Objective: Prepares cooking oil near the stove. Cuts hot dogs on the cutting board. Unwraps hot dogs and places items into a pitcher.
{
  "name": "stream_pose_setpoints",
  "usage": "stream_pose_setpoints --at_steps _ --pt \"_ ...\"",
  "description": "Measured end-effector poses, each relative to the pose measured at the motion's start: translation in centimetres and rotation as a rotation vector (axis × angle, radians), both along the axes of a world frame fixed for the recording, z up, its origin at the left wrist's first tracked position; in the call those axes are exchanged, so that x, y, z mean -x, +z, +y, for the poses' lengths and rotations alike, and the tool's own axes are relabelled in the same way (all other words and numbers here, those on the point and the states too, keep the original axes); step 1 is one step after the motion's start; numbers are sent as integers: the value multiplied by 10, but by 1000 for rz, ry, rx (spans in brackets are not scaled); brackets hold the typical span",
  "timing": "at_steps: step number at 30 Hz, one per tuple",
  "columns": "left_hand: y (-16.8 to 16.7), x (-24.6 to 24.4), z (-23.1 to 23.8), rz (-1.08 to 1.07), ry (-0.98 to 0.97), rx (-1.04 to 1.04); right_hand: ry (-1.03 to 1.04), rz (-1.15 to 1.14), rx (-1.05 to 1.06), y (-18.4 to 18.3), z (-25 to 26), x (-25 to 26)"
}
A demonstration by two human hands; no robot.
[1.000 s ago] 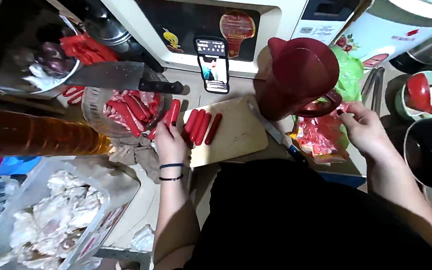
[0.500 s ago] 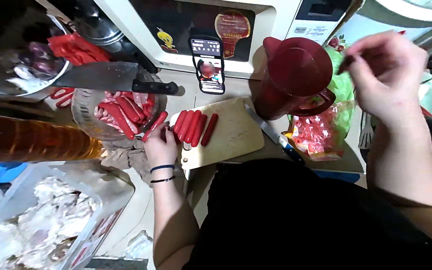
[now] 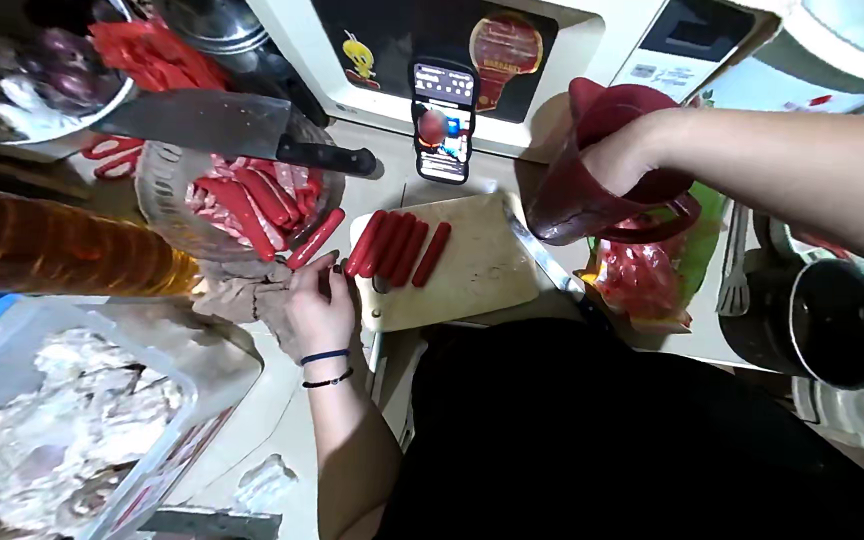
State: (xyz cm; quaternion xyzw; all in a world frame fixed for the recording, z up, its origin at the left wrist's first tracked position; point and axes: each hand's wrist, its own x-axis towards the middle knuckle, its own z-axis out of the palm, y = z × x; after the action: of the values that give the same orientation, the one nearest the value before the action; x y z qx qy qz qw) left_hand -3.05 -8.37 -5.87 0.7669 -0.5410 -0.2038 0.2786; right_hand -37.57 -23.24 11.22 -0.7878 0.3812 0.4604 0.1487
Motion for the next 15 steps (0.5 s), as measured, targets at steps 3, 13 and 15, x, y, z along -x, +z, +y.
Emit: stream_pose_setpoints --at_steps 3,13,15 --pt "3 -1 2 -3 -37 20 -135 -166 114 -18 -5 10" --pt "46 24 -7 -35 -126 229 -333 -338 277 10 13 26" --pt "58 41 -9 38 -200 274 -363 -503 317 31 20 42"
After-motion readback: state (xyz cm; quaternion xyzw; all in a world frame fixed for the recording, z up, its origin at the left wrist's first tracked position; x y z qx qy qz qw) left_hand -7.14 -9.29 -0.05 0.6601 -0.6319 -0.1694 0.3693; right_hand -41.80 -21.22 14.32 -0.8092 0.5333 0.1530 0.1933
